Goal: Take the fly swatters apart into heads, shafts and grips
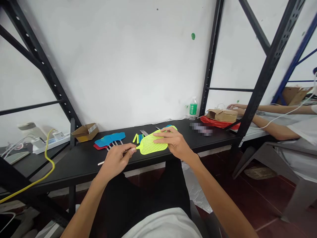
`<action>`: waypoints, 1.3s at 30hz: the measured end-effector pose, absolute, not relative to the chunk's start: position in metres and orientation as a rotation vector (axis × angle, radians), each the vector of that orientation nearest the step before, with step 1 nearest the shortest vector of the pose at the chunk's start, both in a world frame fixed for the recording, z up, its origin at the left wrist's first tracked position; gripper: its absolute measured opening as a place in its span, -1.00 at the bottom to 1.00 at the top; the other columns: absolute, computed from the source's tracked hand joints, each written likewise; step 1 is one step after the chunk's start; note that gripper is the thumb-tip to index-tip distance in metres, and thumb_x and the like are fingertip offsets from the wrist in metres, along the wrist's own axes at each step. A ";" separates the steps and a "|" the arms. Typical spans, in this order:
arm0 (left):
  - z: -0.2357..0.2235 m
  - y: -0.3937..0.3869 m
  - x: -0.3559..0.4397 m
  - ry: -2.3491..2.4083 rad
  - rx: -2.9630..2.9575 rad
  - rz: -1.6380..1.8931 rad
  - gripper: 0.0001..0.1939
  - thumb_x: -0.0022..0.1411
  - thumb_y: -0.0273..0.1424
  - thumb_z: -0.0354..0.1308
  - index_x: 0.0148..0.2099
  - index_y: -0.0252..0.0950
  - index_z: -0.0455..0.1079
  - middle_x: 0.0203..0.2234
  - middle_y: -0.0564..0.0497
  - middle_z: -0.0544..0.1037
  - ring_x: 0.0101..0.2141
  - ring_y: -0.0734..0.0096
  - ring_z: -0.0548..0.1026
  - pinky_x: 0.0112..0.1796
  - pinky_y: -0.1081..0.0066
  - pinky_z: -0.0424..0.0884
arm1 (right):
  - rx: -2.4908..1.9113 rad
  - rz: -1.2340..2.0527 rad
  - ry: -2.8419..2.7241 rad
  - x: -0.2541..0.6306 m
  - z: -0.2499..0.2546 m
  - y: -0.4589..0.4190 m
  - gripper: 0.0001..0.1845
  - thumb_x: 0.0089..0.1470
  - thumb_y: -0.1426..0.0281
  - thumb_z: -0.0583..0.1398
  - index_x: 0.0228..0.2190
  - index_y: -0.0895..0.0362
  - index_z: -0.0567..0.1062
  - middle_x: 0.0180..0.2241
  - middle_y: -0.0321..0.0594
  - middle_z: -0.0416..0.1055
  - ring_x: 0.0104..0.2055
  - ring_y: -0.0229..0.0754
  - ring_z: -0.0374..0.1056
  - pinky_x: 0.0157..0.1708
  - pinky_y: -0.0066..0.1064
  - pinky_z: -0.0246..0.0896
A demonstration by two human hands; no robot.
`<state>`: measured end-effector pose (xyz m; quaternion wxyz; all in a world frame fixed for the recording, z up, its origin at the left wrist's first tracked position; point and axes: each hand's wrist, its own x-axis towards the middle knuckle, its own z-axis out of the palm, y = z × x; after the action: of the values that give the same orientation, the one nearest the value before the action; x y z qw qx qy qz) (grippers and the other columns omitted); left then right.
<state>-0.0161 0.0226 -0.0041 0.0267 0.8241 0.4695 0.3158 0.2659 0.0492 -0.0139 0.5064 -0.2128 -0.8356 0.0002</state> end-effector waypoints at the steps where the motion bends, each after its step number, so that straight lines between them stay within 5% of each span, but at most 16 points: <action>1: -0.004 0.022 -0.016 1.464 2.551 1.001 -0.68 0.44 -0.26 -0.04 -0.23 -0.20 0.52 -0.53 0.08 0.53 -0.50 0.38 0.40 -0.43 0.40 0.11 | -0.551 0.019 -1.976 0.266 -0.014 0.050 -0.56 0.35 0.48 0.05 0.01 -0.17 0.61 0.07 -0.31 0.55 0.13 -0.03 0.37 0.11 0.00 0.33; 4: -0.003 0.019 -0.015 1.526 2.538 1.136 -0.73 0.43 -0.25 0.02 -0.18 -0.19 0.52 -0.43 0.07 0.60 -0.46 0.38 0.45 -0.41 0.40 0.16 | -0.731 0.249 -1.775 0.268 -0.017 0.053 -0.58 0.34 0.30 0.15 0.18 -0.09 0.47 0.16 -0.17 0.47 0.11 0.00 0.42 0.01 -0.11 0.43; 8: -0.005 0.017 -0.014 1.510 2.567 1.300 -0.80 0.41 -0.27 0.08 -0.16 -0.20 0.51 -0.30 0.06 0.64 -0.41 0.40 0.51 -0.36 0.41 0.24 | -0.836 0.765 -1.567 0.268 -0.020 0.058 -0.47 0.29 0.08 0.17 0.15 0.11 0.49 -0.02 0.03 0.56 -0.18 -0.04 0.54 -0.35 -0.29 0.48; 13: -0.009 0.016 -0.013 1.384 2.686 1.353 -0.80 0.43 -0.28 0.08 -0.13 -0.22 0.51 -0.25 0.03 0.64 -0.36 0.41 0.55 -0.36 0.43 0.29 | -0.758 1.001 -1.604 0.259 -0.015 0.052 -0.40 0.14 0.09 0.32 0.12 0.12 0.49 0.04 0.03 0.51 -0.26 -0.11 0.54 -0.43 -0.40 0.42; 18: -0.008 0.016 -0.013 1.400 2.699 1.487 -0.82 0.43 -0.29 0.11 -0.15 -0.22 0.51 -0.31 0.06 0.62 -0.44 0.50 0.50 -0.36 0.45 0.30 | -0.822 1.137 -1.345 0.257 -0.016 0.051 -0.42 0.21 -0.03 0.21 0.10 0.07 0.50 0.19 0.04 0.38 -0.24 -0.11 0.56 -0.55 -0.48 0.39; 21: -0.008 0.017 -0.013 1.350 2.726 1.544 -0.84 0.42 -0.31 0.13 -0.15 -0.22 0.51 -0.31 0.07 0.60 -0.44 0.52 0.48 -0.38 0.46 0.29 | -0.874 1.268 -1.337 0.259 -0.020 0.053 -0.37 0.23 -0.10 0.14 0.05 0.12 0.53 0.06 0.08 0.49 -0.41 -0.17 0.55 -0.64 -0.49 0.31; 25: -0.010 0.017 -0.013 1.317 2.783 1.544 -0.88 0.40 -0.35 0.16 -0.17 -0.21 0.52 -0.32 0.07 0.59 -0.38 0.49 0.50 -0.40 0.48 0.26 | -0.758 1.321 -1.538 0.260 -0.021 0.051 -0.46 0.22 0.01 0.22 0.01 0.16 0.57 -0.20 -0.03 0.61 -0.48 -0.22 0.50 -0.61 -0.51 0.29; 32: -0.011 0.017 -0.012 1.328 2.839 1.505 -0.85 0.41 -0.36 0.14 -0.17 -0.19 0.54 -0.37 0.09 0.61 -0.42 0.46 0.48 -0.39 0.45 0.24 | -0.573 1.193 -1.658 0.260 -0.014 0.047 -0.52 0.08 0.21 0.39 0.03 0.08 0.59 -0.07 -0.11 0.60 -0.08 -0.05 0.53 -0.03 -0.22 0.42; 39: -0.017 0.021 -0.011 1.445 2.893 1.395 -0.75 0.45 -0.31 0.07 -0.15 -0.18 0.59 -0.45 0.08 0.61 -0.49 0.46 0.48 -0.47 0.42 0.11 | -0.588 1.088 -1.662 0.264 -0.019 0.056 -0.58 0.01 0.17 0.43 -0.11 0.09 0.67 -0.14 -0.13 0.62 -0.10 0.00 0.52 -0.05 -0.18 0.40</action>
<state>-0.0111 0.0213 -0.0168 -0.1890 0.8068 0.4028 0.3888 0.2640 0.0557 -0.0191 0.5098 -0.2443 -0.6901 0.4518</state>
